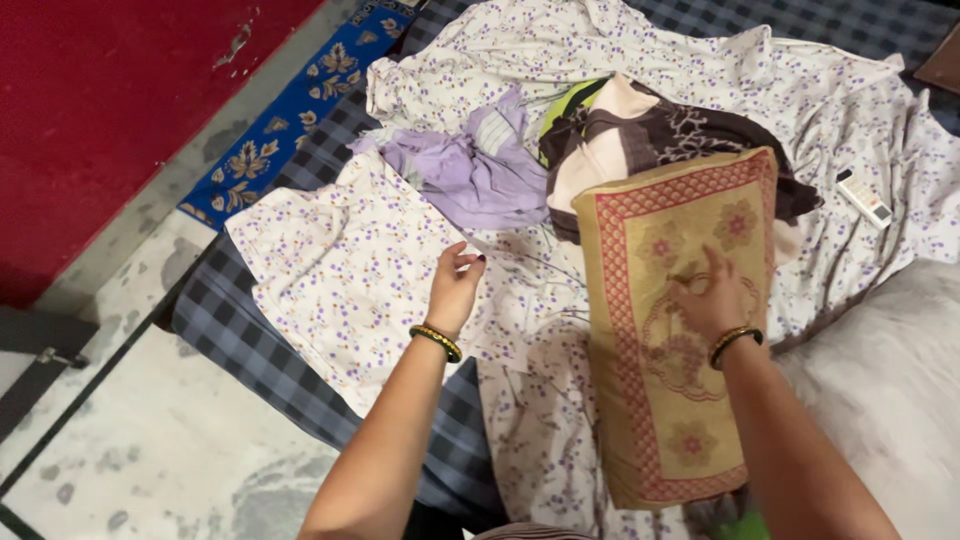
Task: The person puts a floral-patterned pillowcase onto a tan pillow by pulling the cover over the pillow and smoothing the fabric on a bed.
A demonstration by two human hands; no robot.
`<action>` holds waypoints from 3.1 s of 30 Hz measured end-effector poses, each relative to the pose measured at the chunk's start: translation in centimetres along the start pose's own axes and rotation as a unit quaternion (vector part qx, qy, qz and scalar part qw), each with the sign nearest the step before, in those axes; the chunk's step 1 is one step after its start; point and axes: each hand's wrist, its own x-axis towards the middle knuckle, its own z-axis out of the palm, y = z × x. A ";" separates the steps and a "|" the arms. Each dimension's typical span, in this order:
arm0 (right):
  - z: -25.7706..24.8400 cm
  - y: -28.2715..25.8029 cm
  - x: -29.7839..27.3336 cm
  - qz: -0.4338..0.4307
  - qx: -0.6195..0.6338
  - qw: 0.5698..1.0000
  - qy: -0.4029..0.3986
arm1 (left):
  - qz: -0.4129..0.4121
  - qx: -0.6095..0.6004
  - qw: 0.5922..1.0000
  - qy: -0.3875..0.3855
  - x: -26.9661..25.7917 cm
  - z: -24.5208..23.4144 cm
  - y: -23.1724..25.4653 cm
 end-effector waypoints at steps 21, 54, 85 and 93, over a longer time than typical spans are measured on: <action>-4.1 11.6 3.3 0.225 0.283 0.919 -0.159 | -0.025 0.092 0.992 0.087 -5.5 1.4 -1.4; 11.3 -21.6 -6.0 0.025 0.025 0.833 -0.552 | -0.363 -0.174 0.914 0.061 -16.3 -15.8 -13.2; 14.5 -33.9 -15.1 -0.209 0.043 0.941 -0.262 | -0.069 0.563 0.820 -0.079 -8.1 -16.2 -24.8; 15.4 -33.4 -16.3 -0.218 -0.023 0.911 -0.350 | 0.062 0.718 0.671 -0.174 -6.2 -18.9 -16.8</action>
